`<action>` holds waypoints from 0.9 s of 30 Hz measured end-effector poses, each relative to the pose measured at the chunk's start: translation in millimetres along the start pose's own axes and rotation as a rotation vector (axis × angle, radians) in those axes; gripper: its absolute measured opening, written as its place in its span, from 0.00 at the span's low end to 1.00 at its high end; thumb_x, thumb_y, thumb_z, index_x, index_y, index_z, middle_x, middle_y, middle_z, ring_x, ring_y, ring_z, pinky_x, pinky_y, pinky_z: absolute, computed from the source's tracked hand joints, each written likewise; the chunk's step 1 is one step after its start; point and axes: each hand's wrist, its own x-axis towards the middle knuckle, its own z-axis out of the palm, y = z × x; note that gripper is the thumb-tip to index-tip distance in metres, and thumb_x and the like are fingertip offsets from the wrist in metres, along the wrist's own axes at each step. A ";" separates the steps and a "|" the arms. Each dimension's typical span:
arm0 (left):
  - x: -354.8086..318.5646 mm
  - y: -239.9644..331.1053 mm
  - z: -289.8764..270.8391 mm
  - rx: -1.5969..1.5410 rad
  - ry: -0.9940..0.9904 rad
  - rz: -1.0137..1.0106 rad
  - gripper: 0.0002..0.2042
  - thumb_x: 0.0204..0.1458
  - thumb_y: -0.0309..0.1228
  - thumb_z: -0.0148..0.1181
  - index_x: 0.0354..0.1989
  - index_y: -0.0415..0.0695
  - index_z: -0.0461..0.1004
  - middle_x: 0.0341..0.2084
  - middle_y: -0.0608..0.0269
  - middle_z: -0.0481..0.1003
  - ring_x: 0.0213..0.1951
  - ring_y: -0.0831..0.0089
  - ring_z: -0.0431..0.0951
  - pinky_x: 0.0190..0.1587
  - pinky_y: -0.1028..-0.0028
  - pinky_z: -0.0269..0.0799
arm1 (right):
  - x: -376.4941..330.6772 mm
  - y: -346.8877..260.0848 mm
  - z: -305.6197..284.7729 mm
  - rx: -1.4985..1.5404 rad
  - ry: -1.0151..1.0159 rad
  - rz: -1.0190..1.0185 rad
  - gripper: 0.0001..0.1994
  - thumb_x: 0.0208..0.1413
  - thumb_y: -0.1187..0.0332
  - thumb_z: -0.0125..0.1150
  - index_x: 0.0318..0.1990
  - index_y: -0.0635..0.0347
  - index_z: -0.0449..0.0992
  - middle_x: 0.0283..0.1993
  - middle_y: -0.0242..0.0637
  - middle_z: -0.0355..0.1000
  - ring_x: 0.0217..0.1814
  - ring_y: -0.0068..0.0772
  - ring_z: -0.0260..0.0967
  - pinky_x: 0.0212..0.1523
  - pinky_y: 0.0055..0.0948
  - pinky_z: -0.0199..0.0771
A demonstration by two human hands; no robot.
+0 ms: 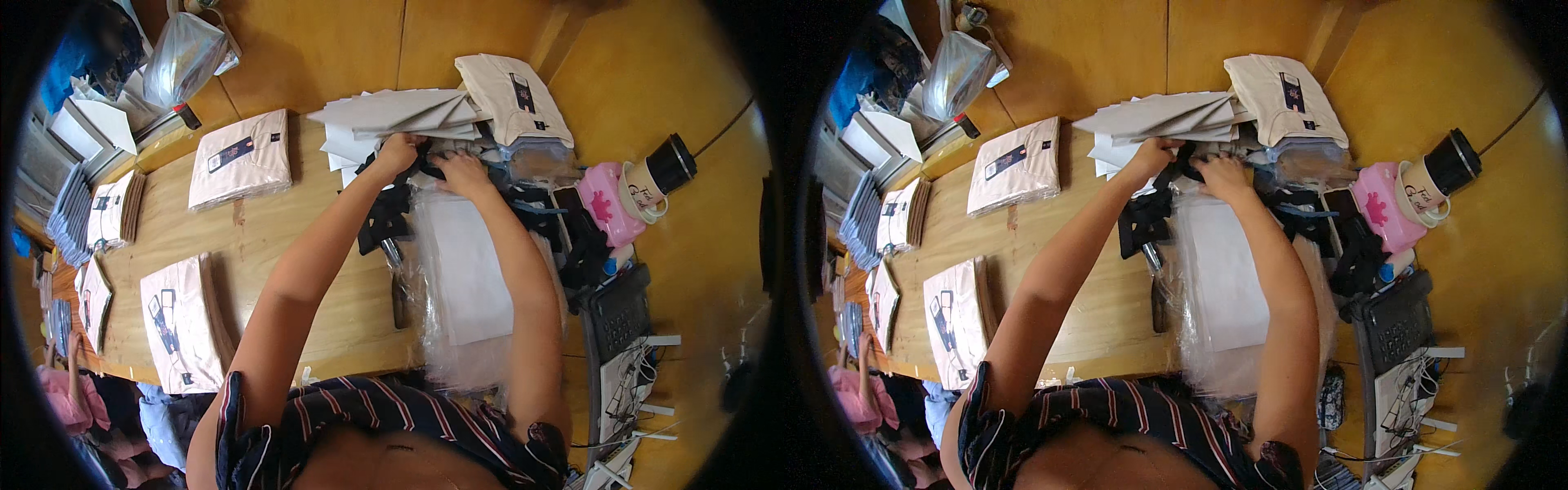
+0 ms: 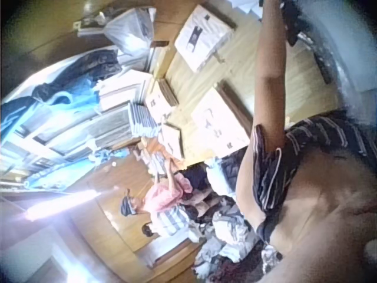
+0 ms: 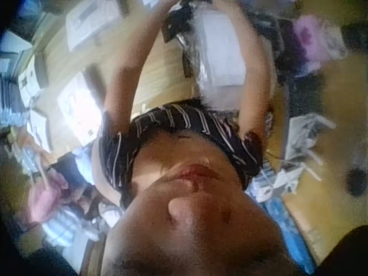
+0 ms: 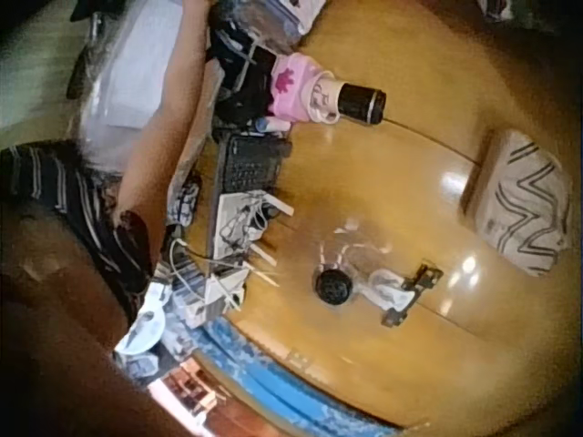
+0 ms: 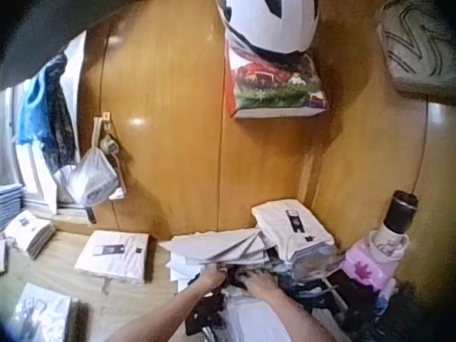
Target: The person places shirts into plastic bags, seals the bags by hand, and records information in a notebook.
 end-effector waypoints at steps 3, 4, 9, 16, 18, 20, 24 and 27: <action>-3.4 -50.9 4.0 0.017 0.078 -0.028 0.11 0.40 0.20 0.45 0.30 0.39 0.74 0.26 0.53 0.74 0.35 0.65 0.73 0.38 0.72 0.65 | 24.5 -11.9 -2.5 -0.132 -0.184 -0.078 0.15 0.41 0.67 0.52 0.41 0.52 0.70 0.40 0.43 0.68 0.41 0.43 0.66 0.40 0.39 0.67; -16.0 -51.5 6.9 -0.037 0.161 0.011 0.10 0.39 0.20 0.45 0.28 0.39 0.73 0.25 0.53 0.74 0.33 0.65 0.74 0.36 0.73 0.66 | 28.4 -4.4 -5.8 -0.154 -0.099 -0.061 0.12 0.42 0.67 0.50 0.37 0.54 0.71 0.36 0.43 0.68 0.38 0.43 0.67 0.37 0.39 0.67; -49.5 -73.2 40.5 -0.050 0.477 0.227 0.08 0.36 0.16 0.44 0.22 0.35 0.70 0.23 0.51 0.72 0.27 0.60 0.73 0.31 0.69 0.67 | 52.2 31.4 -37.7 -0.161 0.280 -0.020 0.10 0.41 0.67 0.46 0.22 0.59 0.74 0.24 0.47 0.70 0.28 0.45 0.70 0.29 0.41 0.68; 23.4 -23.3 76.5 0.281 0.297 -0.237 0.18 0.40 0.29 0.56 0.39 0.34 0.62 0.33 0.47 0.69 0.38 0.56 0.69 0.39 0.65 0.66 | 62.0 29.0 -60.2 -0.129 0.245 0.036 0.09 0.41 0.69 0.46 0.22 0.60 0.74 0.24 0.49 0.70 0.28 0.45 0.70 0.31 0.41 0.69; 28.1 -3.9 86.4 0.334 0.240 -0.342 0.21 0.40 0.35 0.57 0.39 0.35 0.61 0.34 0.47 0.69 0.39 0.59 0.70 0.40 0.65 0.66 | 60.6 29.6 -57.3 -0.151 0.242 0.045 0.09 0.41 0.69 0.46 0.21 0.60 0.74 0.24 0.49 0.70 0.28 0.45 0.70 0.30 0.41 0.69; 30.5 4.1 94.1 0.322 0.118 -0.431 0.23 0.39 0.42 0.57 0.41 0.39 0.63 0.37 0.50 0.70 0.41 0.61 0.71 0.42 0.68 0.66 | 55.5 32.1 -48.4 -0.184 0.237 0.056 0.09 0.41 0.70 0.45 0.21 0.60 0.74 0.24 0.49 0.70 0.28 0.44 0.70 0.30 0.40 0.69; 55.4 -25.4 110.3 0.291 -0.011 -0.356 0.19 0.38 0.42 0.55 0.39 0.47 0.71 0.38 0.61 0.71 0.42 0.63 0.71 0.43 0.69 0.66 | 50.1 22.7 -45.7 -0.074 0.245 0.008 0.11 0.41 0.69 0.44 0.21 0.63 0.73 0.25 0.50 0.69 0.28 0.47 0.68 0.32 0.41 0.67; 66.4 -45.9 110.6 0.238 -0.076 -0.152 0.17 0.38 0.34 0.55 0.38 0.42 0.71 0.38 0.56 0.71 0.41 0.62 0.72 0.39 0.68 0.68 | 56.3 18.5 -46.4 -0.103 0.213 0.031 0.11 0.41 0.69 0.44 0.22 0.63 0.73 0.26 0.50 0.69 0.30 0.48 0.68 0.33 0.41 0.67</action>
